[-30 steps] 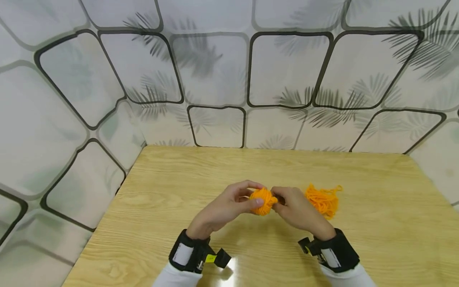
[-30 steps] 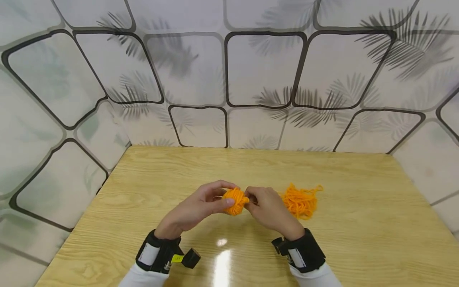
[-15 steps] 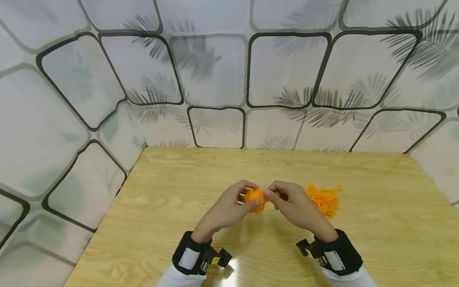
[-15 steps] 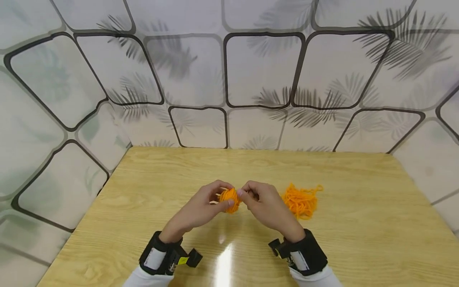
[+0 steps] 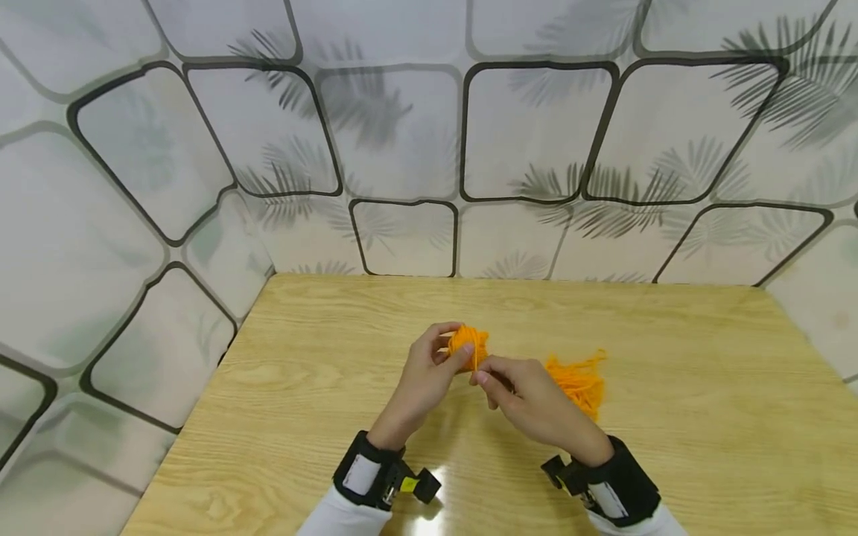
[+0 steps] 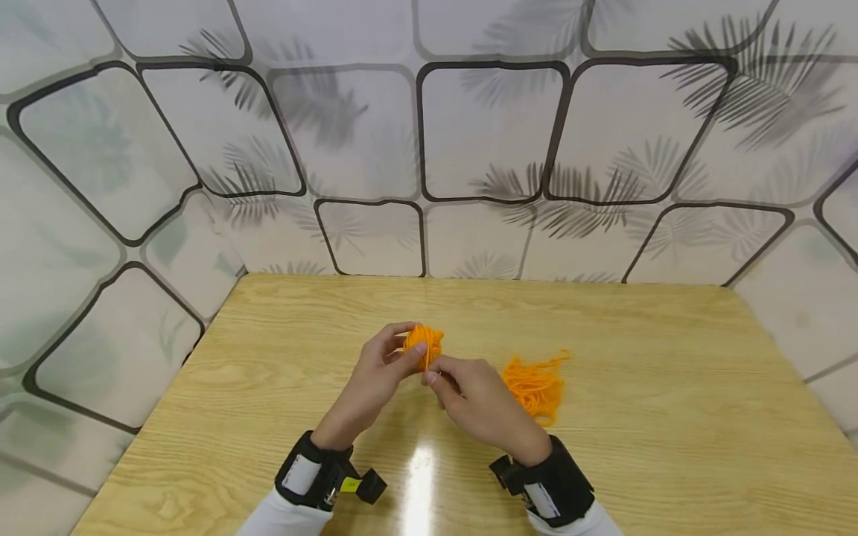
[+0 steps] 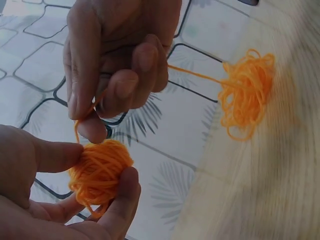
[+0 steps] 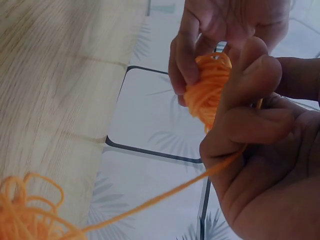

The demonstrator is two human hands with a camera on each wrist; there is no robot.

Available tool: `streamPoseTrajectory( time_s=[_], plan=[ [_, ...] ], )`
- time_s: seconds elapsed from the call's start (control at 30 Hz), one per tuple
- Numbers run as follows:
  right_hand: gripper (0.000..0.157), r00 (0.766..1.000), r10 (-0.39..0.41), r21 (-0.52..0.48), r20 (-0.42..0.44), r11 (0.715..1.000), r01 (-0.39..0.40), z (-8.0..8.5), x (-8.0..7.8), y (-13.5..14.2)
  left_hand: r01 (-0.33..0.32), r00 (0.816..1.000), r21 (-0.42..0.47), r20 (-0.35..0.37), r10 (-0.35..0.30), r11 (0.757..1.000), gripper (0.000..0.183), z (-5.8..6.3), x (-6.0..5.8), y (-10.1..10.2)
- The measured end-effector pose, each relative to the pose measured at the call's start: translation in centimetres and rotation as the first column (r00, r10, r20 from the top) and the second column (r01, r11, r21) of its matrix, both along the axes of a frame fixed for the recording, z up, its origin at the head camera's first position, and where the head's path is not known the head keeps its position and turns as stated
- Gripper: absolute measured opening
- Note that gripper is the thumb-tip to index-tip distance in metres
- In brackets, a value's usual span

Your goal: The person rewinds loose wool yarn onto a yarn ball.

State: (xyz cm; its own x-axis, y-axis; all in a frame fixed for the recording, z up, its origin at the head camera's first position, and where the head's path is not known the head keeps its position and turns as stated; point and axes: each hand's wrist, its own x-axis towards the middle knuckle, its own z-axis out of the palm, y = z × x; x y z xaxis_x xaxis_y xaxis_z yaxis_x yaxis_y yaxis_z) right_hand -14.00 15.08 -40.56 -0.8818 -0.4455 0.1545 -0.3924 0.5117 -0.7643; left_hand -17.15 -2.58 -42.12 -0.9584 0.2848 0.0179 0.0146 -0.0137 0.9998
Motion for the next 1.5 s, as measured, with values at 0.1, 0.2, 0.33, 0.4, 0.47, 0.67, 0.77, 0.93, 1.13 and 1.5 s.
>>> streamPoseTrajectory(
  time_s=[0.1, 0.2, 0.33, 0.4, 0.47, 0.67, 0.77, 0.93, 1.13, 1.5],
  plan=[
    [0.019, 1.000, 0.004, 0.013, 0.010, 1.000, -0.004, 0.0, 0.0, -0.1, -0.014, 0.998, 0.100, 0.061, 0.008, 0.995, 0.048, 0.2, -0.2, -0.1],
    [0.020, 0.999, 0.016, 0.018, 0.031, 1.000, -0.016, -0.2, 0.1, -0.2, -0.010, 0.992, 0.190, 0.127, -0.014, 0.982, 0.054, 0.3, -0.3, -0.3],
    [0.022, 0.996, 0.051, 0.002, 0.070, 0.999, -0.051, -0.5, 0.1, -0.3, 0.017, 0.978, 0.302, 0.195, -0.080, 0.953, 0.058, 0.5, -0.2, -0.7],
    [0.022, 0.995, 0.061, -0.013, 0.084, 0.998, -0.060, -0.7, 0.0, -0.4, 0.037, 0.971, 0.353, 0.208, -0.117, 0.935, 0.058, 0.7, -0.1, -0.9],
    [0.022, 0.994, 0.062, -0.030, 0.090, 0.998, -0.059, -0.7, -0.1, -0.4, 0.064, 0.968, 0.396, 0.198, -0.153, 0.916, 0.058, 1.1, -0.2, -0.9],
    [0.024, 0.994, 0.073, -0.074, 0.082, 0.995, -0.067, -0.7, -0.4, -0.3, 0.177, 0.966, 0.505, 0.075, -0.247, 0.845, 0.049, 2.3, 0.1, -1.2],
    [0.025, 0.994, 0.073, -0.106, 0.081, 0.992, -0.064, -0.5, -0.6, 0.1, 0.268, 0.952, 0.495, -0.008, -0.305, 0.826, 0.044, 2.7, 0.3, -1.4],
    [0.016, 0.995, 0.021, -0.138, 0.092, 0.990, -0.008, -0.2, -1.0, 1.2, 0.439, 0.898, 0.315, -0.159, -0.410, 0.841, 0.039, 3.3, 0.7, -1.8],
    [0.030, 0.980, -0.129, -0.282, 0.149, 0.945, 0.167, 0.8, -1.2, 2.0, 0.470, 0.847, 0.012, -0.286, -0.448, 0.882, 0.035, 3.3, 0.9, -1.5],
    [0.021, 0.986, -0.165, -0.328, 0.007, 0.931, 0.158, 2.7, 0.6, 1.2, 0.091, 0.872, -0.305, -0.435, -0.224, 0.948, 0.034, 2.5, 1.3, -0.7]
  ],
)
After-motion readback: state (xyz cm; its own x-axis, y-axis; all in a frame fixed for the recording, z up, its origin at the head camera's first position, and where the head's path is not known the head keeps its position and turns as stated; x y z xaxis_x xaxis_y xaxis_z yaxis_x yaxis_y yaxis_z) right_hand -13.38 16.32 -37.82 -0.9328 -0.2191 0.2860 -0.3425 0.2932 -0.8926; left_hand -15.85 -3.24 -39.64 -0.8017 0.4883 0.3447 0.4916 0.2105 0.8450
